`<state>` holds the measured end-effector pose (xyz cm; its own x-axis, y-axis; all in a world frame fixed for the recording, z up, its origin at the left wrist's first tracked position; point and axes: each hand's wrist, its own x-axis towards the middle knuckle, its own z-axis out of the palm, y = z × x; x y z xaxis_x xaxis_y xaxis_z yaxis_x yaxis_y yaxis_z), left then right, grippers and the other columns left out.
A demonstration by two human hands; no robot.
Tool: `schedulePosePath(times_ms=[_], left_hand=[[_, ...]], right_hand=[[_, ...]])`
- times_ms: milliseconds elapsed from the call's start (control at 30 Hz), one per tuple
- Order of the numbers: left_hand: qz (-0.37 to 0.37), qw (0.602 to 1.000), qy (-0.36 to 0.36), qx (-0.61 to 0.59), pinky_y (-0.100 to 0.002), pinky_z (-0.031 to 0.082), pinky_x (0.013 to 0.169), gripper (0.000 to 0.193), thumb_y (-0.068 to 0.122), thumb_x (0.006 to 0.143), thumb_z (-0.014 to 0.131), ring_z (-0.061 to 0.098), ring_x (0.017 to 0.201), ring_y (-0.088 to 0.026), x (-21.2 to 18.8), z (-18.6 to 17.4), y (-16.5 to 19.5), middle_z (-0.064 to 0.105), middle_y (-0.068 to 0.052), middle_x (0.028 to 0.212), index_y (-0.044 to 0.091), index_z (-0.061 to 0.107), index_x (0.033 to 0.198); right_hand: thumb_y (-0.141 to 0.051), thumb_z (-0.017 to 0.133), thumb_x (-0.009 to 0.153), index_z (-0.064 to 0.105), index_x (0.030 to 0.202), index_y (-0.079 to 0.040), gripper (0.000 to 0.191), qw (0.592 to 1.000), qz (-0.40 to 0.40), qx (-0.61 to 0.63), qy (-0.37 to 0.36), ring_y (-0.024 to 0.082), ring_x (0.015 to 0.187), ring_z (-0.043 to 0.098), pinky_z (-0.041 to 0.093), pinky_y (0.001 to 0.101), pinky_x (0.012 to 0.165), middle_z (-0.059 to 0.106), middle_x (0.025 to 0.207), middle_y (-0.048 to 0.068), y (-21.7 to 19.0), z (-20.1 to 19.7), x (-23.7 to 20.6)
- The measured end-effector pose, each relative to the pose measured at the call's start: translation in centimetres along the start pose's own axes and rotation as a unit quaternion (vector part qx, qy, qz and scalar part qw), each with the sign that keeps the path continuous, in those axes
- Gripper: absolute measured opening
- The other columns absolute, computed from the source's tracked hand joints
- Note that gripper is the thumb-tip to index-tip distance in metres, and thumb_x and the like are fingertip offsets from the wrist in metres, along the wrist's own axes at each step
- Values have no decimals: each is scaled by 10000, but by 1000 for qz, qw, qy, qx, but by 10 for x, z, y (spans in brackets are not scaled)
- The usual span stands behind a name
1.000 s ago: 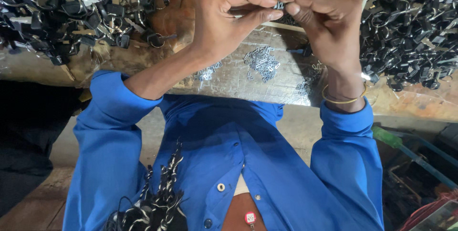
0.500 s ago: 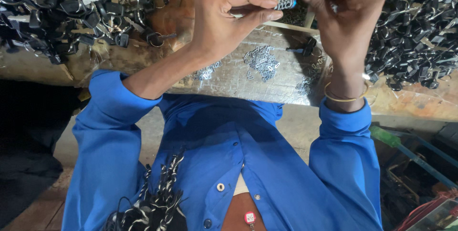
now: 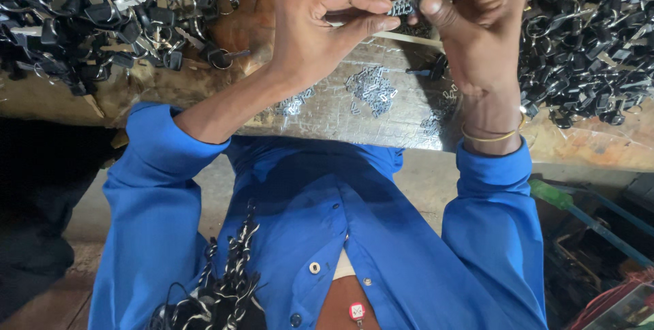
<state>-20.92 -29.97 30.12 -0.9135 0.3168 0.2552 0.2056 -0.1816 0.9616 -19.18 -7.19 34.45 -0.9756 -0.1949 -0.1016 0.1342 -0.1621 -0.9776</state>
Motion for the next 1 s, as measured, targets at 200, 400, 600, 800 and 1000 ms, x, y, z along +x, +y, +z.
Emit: schedulePosePath(times_ms=[200, 400, 600, 800, 1000], left_hand=[[24, 999, -6, 23, -297, 693, 943, 146, -73, 964, 825, 795, 1047, -206, 0, -1, -2, 780, -133, 1109, -31, 757, 1086], [27, 1000, -7, 14, -292, 695, 953, 142, -72, 975, 811, 794, 1055, -204, 1, -4, 0, 778, -136, 1119, -34, 756, 1100], [20, 1000, 8, 19, -286, 692, 926, 136, -61, 961, 834, 797, 1030, -188, 3, -4, 1, 783, -132, 1100, -37, 757, 1071], [11, 1000, 12, -2, -282, 687, 923, 131, -58, 967, 827, 794, 1026, -174, 2, -5, 1, 784, -132, 1103, -34, 754, 1074], [15, 999, 17, 25, -274, 685, 880, 135, -44, 950, 837, 798, 992, -170, 1, -3, -1, 787, -129, 1076, -26, 763, 1062]], right_hand=[[85, 719, 1044, 718, 1134, 30, 106, 1000, 1, -18, -16, 125, 992, 650, 550, 253, 892, 677, 1138, 68, 1, 6, 1], [117, 717, 1100, 706, 1152, 64, 76, 996, -22, -82, -12, 115, 1022, 641, 516, 231, 906, 681, 1145, 71, 7, 5, 0], [111, 718, 1120, 701, 1155, 67, 58, 997, -24, -78, 8, 106, 1013, 629, 501, 227, 914, 671, 1145, 64, 13, 7, 0], [94, 762, 1065, 709, 1102, 84, 65, 936, -130, -328, 1, 154, 1009, 612, 496, 258, 809, 653, 1154, 129, -11, 24, 6], [115, 748, 1068, 747, 1136, 105, 69, 870, -165, -461, -63, 197, 984, 675, 541, 283, 777, 663, 1161, 166, -37, 32, 5]])
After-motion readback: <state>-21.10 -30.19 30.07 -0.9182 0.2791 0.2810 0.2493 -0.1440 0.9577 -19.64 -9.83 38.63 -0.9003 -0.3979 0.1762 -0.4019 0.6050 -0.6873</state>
